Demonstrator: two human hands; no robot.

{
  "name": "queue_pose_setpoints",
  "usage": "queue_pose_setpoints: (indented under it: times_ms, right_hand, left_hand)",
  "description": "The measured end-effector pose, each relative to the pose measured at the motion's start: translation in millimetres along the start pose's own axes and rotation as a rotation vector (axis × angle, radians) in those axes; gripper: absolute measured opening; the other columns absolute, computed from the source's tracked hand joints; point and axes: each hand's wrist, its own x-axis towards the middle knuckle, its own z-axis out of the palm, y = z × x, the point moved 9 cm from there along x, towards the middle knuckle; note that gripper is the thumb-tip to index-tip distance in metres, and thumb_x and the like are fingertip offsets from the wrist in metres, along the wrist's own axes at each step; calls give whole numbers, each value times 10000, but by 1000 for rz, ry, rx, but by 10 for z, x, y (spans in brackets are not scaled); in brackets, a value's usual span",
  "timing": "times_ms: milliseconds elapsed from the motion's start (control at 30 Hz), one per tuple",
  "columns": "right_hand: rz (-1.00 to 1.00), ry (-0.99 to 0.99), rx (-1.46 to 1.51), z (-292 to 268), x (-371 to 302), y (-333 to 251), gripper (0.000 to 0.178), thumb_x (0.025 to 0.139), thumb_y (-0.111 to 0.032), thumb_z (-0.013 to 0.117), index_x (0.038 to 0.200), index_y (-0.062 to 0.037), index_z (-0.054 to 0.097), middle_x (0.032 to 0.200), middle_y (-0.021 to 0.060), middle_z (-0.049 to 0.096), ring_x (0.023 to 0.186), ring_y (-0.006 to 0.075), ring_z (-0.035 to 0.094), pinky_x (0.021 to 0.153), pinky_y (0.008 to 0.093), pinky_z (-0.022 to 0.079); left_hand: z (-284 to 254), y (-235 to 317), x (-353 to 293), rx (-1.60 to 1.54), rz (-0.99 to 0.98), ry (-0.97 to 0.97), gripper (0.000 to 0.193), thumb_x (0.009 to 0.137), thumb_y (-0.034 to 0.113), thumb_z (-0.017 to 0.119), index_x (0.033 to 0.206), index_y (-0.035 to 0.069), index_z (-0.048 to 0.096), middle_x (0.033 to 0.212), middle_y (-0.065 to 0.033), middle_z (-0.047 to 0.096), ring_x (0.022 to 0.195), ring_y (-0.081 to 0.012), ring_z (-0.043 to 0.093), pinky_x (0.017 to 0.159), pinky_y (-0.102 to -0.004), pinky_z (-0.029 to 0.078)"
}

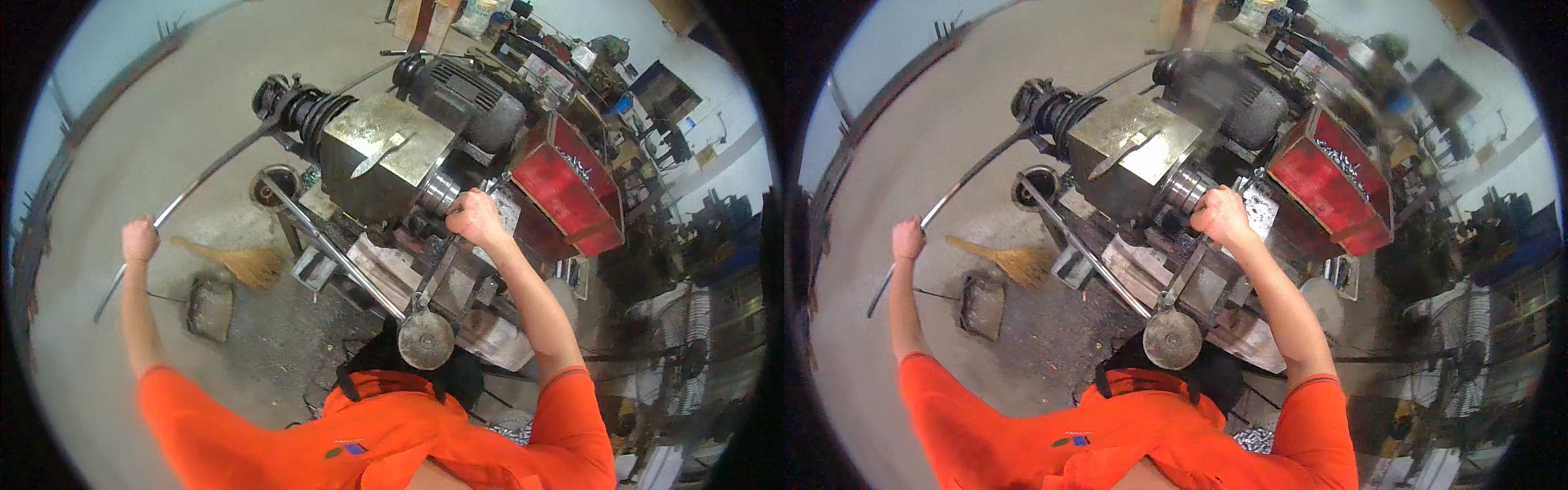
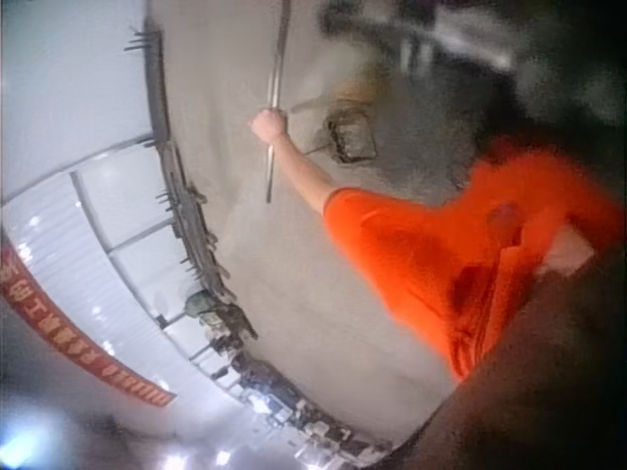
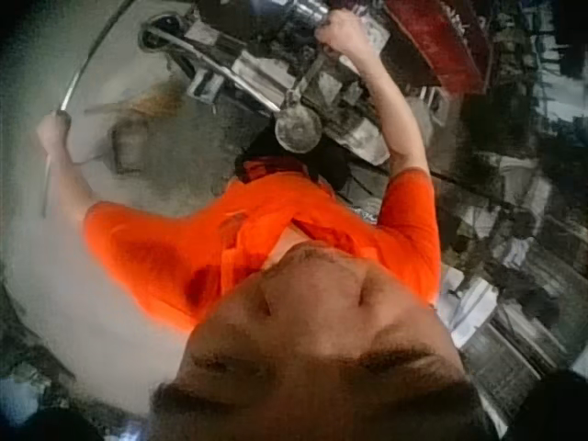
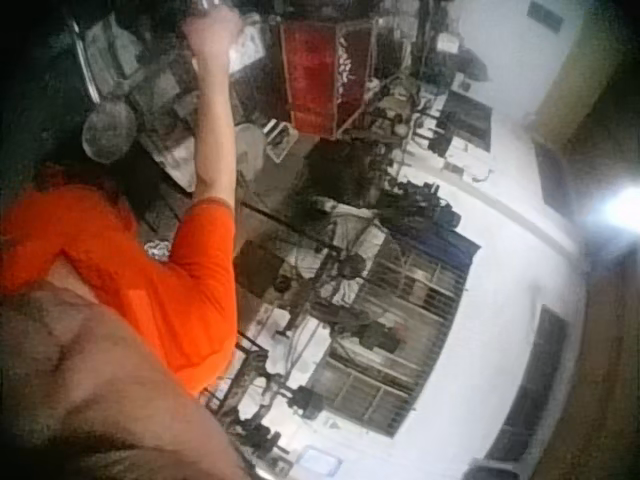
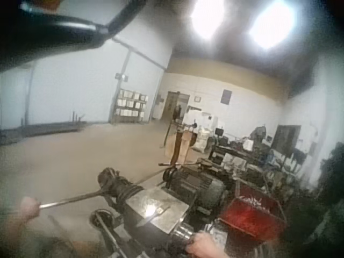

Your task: The person operates a metal turning lathe, repeatedly inserting small metal parts into the chuck, engaging the machine with a lever, and removing finished parts into a perforated metal basket. The cycle is repeated continuously throughout the clip.

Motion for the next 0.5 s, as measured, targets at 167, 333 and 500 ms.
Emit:
queue_pose_setpoints:
  times_ms: [167,333,500]
  right_hand:
    - [-132,134,-57,-6,-18,-62,203,510,-204,536,603,-103,686,633,158,614,757,354,560,720,399,483]
    - [-286,227,57,-421,-426,-195,314,537,-172,618,815,-41,680,986,88,629,917,326,523,807,377,464]
    - [-189,345,95,-940,-1312,74,335,551,-171,630,855,-40,679,1049,112,614,982,312,519,851,376,457]
  left_hand:
    - [-340,361,62,-257,-233,92,189,780,96,549,944,57,633,841,-150,651,799,-338,632,712,-427,505]
    - [202,1715,-269,-786,-294,-141,245,811,174,571,992,14,609,884,-176,644,827,-319,627,725,-378,483]
    - [790,3244,-984,-484,102,-697,414,703,308,680,1016,42,623,1031,-180,635,968,-338,611,812,-419,494]
